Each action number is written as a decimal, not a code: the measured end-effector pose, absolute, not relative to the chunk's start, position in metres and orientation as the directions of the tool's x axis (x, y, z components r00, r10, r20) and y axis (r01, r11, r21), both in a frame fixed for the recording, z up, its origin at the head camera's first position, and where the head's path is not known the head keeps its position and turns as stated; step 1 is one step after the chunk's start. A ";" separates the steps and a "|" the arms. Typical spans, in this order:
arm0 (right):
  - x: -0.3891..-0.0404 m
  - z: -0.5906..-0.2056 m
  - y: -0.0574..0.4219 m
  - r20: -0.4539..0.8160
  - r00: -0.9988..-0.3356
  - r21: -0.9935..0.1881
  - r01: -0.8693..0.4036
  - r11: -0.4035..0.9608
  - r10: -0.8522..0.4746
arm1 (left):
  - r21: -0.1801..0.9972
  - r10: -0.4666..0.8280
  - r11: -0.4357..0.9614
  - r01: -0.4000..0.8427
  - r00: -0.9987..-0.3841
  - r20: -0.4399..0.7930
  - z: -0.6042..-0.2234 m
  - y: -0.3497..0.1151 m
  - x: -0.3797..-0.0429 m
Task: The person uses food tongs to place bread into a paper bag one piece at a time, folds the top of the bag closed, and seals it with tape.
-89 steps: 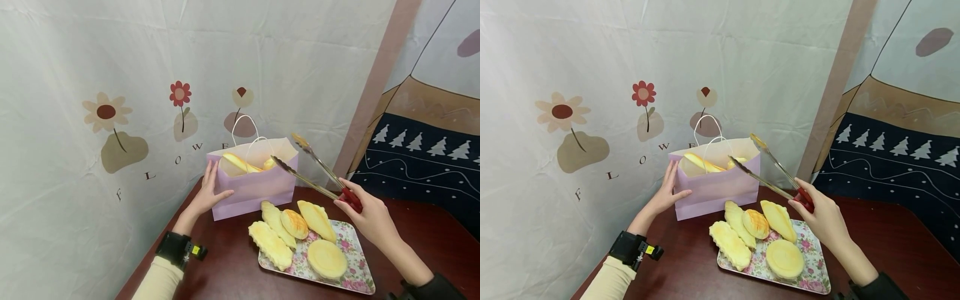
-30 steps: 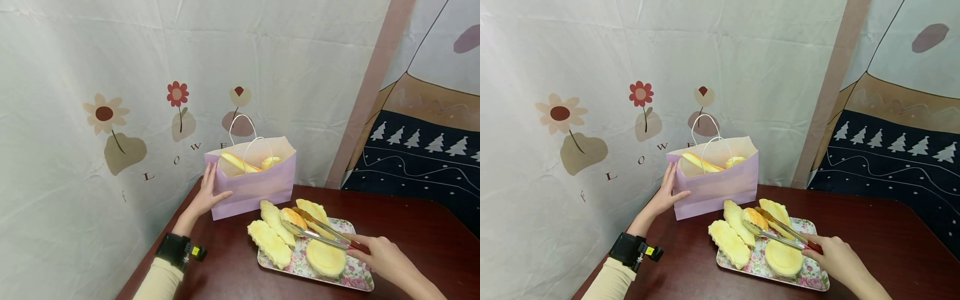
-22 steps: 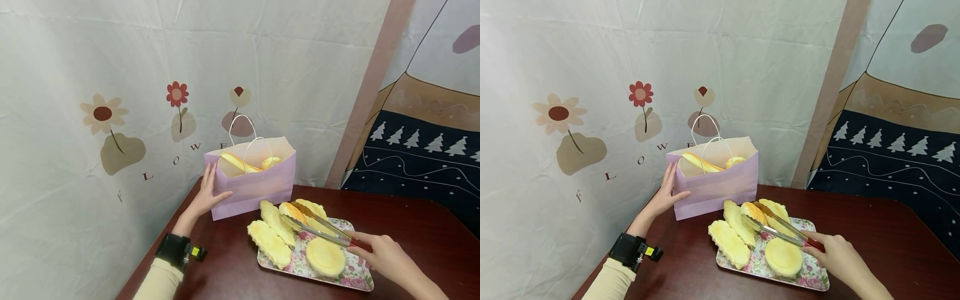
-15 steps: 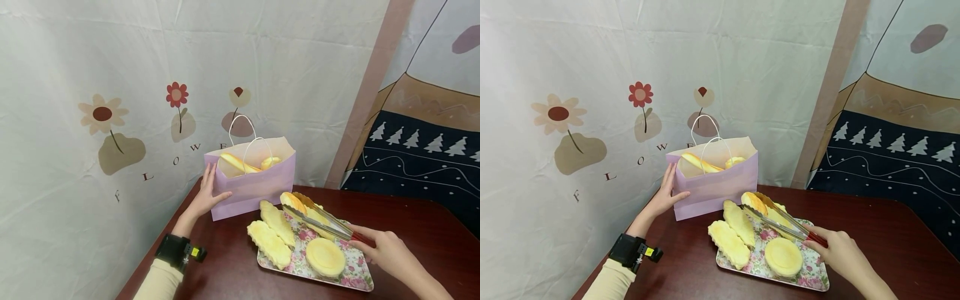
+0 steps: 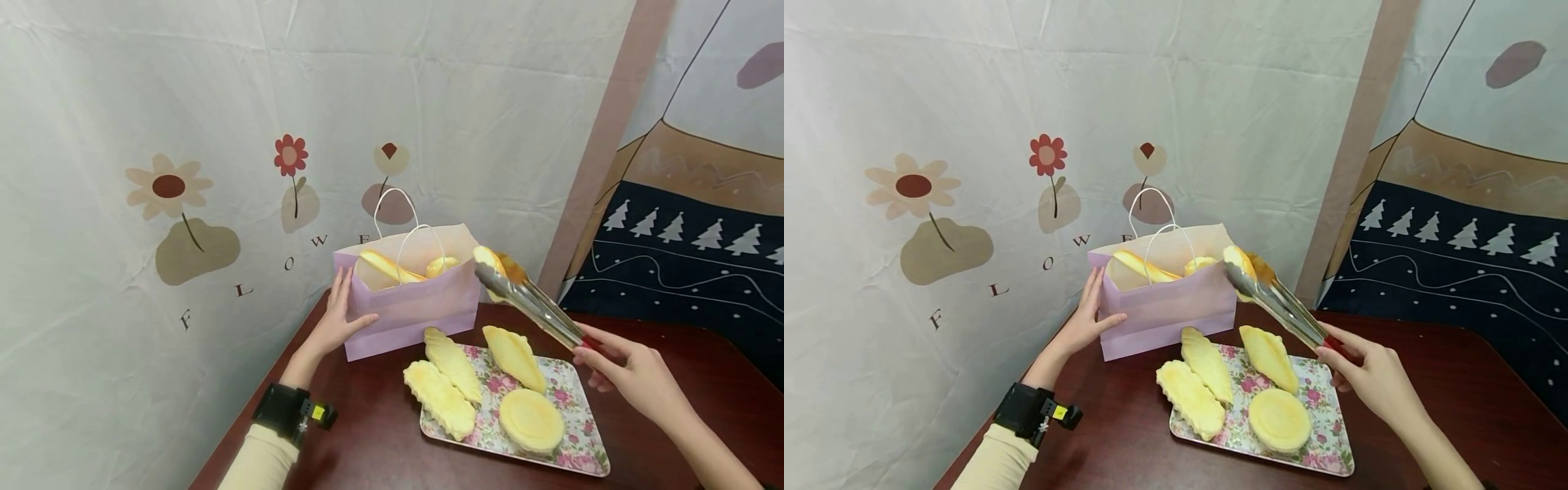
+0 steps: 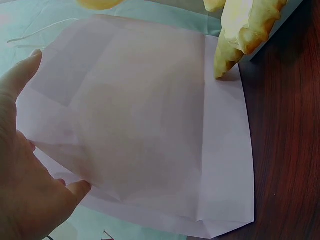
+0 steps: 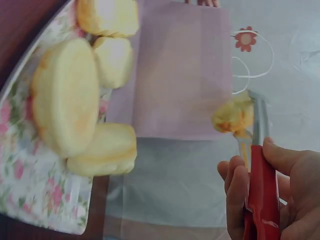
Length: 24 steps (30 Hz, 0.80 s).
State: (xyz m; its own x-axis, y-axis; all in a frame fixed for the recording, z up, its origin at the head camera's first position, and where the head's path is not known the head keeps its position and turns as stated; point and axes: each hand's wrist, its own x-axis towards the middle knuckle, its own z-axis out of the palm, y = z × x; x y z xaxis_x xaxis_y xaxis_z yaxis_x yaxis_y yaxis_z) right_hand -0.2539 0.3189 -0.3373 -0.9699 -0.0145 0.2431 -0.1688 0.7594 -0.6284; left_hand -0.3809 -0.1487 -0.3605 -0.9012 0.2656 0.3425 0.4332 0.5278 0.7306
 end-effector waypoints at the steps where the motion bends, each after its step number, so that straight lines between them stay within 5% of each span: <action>1: -0.257 -0.336 0.318 0.246 -0.969 -0.654 -0.180 0.735 -0.018 | 0.732 0.265 0.528 0.432 -0.902 0.341 -0.361 -0.149 -0.381; 11: -0.288 -0.333 0.305 0.150 -0.985 -0.844 -0.172 0.508 -0.086 | 0.742 0.263 0.519 0.425 -0.905 0.334 -0.363 -0.152 -0.378; 24: -0.304 -0.325 0.297 0.122 -0.986 -0.926 -0.154 0.345 -0.112 | 0.751 0.269 0.502 0.428 -0.903 0.335 -0.363 -0.153 -0.378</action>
